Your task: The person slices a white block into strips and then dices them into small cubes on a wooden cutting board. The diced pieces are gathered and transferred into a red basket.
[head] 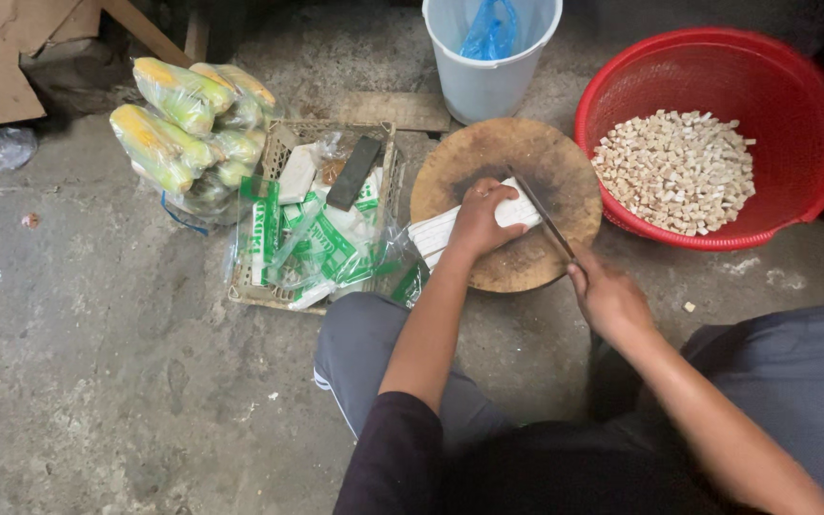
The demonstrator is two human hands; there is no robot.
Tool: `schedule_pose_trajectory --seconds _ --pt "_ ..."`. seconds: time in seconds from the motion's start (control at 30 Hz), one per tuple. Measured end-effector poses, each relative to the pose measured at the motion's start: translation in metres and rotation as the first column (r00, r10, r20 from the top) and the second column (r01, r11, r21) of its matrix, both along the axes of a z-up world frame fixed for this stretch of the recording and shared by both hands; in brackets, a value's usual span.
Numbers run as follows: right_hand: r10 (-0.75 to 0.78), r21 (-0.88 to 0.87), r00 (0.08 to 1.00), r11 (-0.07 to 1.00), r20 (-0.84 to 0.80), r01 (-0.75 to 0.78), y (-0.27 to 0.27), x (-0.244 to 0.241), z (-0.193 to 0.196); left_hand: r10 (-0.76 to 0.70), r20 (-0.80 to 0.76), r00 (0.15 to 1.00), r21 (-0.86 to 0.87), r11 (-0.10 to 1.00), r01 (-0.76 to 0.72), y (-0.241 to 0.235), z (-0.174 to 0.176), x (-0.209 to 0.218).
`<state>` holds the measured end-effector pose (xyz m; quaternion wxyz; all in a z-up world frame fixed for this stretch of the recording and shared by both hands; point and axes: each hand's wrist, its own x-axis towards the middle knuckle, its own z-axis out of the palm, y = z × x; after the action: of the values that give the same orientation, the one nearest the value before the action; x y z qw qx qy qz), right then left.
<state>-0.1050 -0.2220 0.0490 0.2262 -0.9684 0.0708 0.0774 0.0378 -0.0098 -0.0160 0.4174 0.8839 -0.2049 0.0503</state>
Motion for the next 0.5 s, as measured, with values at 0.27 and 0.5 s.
schedule_pose_trajectory --seconds 0.27,0.5 --pt "0.03 -0.111 0.997 0.993 -0.075 -0.038 0.008 -0.025 0.013 -0.007 -0.067 0.998 0.09 0.996 0.013 -0.001 0.012 0.007" --pt "0.064 -0.131 0.965 0.986 -0.255 -0.1 0.008 -0.008 0.011 0.002 -0.091 0.996 0.085 0.996 0.006 0.0 0.008 0.008"
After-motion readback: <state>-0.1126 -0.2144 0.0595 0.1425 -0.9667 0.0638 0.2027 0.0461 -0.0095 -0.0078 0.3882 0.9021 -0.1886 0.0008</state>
